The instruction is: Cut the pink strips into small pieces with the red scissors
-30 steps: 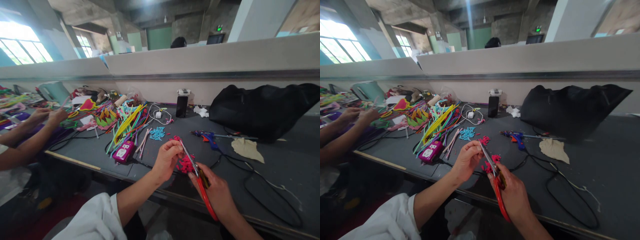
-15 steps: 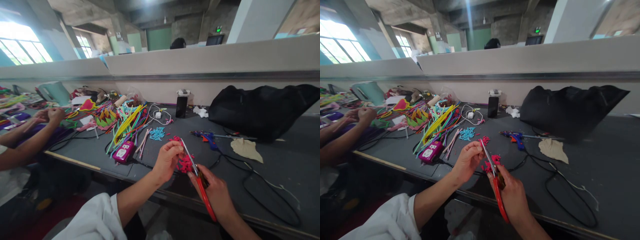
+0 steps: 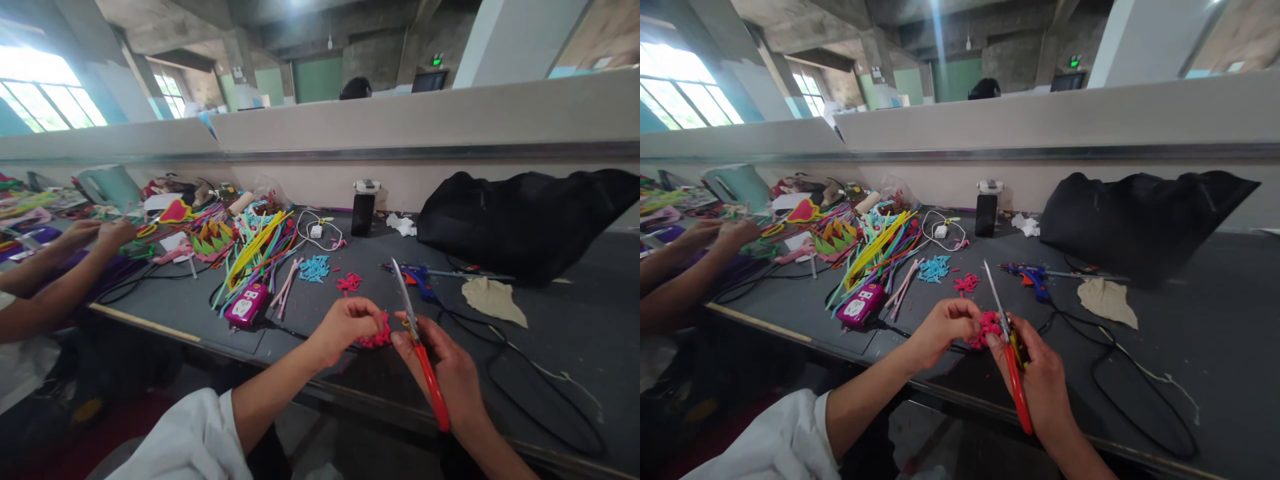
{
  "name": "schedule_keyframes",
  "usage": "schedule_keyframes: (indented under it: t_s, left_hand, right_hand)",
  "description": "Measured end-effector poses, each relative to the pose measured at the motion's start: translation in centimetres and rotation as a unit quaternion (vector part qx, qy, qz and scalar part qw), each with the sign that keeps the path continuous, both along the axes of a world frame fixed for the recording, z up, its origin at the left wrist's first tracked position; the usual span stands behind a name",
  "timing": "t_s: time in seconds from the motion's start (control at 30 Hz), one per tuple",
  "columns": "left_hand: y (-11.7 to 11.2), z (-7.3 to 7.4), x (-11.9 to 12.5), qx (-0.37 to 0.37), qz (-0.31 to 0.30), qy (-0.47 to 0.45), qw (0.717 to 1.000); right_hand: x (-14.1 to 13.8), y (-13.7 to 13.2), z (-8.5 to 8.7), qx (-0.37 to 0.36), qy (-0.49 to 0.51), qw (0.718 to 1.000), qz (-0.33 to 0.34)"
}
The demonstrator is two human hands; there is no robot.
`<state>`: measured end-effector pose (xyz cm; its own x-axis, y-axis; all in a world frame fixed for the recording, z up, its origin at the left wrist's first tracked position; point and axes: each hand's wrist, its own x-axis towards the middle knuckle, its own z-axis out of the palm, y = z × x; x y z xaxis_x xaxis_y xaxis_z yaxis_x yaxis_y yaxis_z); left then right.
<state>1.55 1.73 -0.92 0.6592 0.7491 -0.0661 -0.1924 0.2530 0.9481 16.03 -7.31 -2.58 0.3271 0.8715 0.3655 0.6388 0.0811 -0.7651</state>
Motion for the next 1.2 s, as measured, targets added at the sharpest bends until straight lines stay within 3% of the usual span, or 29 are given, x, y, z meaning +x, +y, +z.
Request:
schedule_keyframes:
  t_s: [0.13,0.33,0.47,0.53,0.7,0.77,0.8,0.87,0.97,1.03,1.1,1.2]
  left_hand:
    - [-0.5,-0.6,0.1,0.103,-0.073,0.114,0.985]
    - [-0.5,-0.3,-0.2,0.205,-0.084,0.192,0.956]
    - [-0.6,-0.2,-0.2,0.306,-0.037,0.212,0.927]
    - [-0.9,-0.2,0.0,0.375,-0.001,0.218,0.901]
    - [-1.6,-0.3,0.1,0.545,0.028,0.248,0.8]
    - [-1.7,-0.4,0.1,0.562,0.029,0.247,0.789]
    - [-1.7,-0.4,0.2,0.554,0.029,0.24,0.797]
    - [-1.4,-0.3,0.2,0.497,0.038,0.213,0.841]
    - [-0.6,0.1,0.0,0.3,0.082,0.139,0.94]
    - [-0.1,0.5,-0.2,0.154,0.115,0.056,0.98]
    - [0.4,0.8,-0.4,0.065,0.141,-0.034,0.987]
    - [0.8,1.1,-0.5,0.015,0.172,-0.116,0.978]
  right_hand:
    - [0.2,0.3,-0.1,-0.01,0.047,0.999,0.019]
    - [0.4,0.4,-0.8,-0.022,0.06,0.997,0.05]
    - [0.4,0.4,-0.6,-0.029,0.039,0.998,0.026]
    - [0.4,0.4,-0.4,-0.035,0.039,0.998,0.019]
    - [0.6,0.6,-0.5,-0.043,0.04,0.998,0.004]
    - [0.6,0.6,-0.4,-0.035,0.028,0.999,0.007]
    - [0.5,0.5,-0.4,-0.029,0.02,0.999,0.009]
    - [0.4,0.5,-0.2,-0.017,0.009,1.0,0.003]
    - [0.2,0.4,0.0,-0.016,-0.002,1.0,-0.01]
    - [0.1,0.3,-0.2,-0.018,-0.018,1.0,-0.008]
    - [-0.1,0.3,-0.5,-0.018,-0.043,0.999,-0.003]
    - [-0.5,0.1,-1.3,-0.025,-0.067,0.997,0.003]
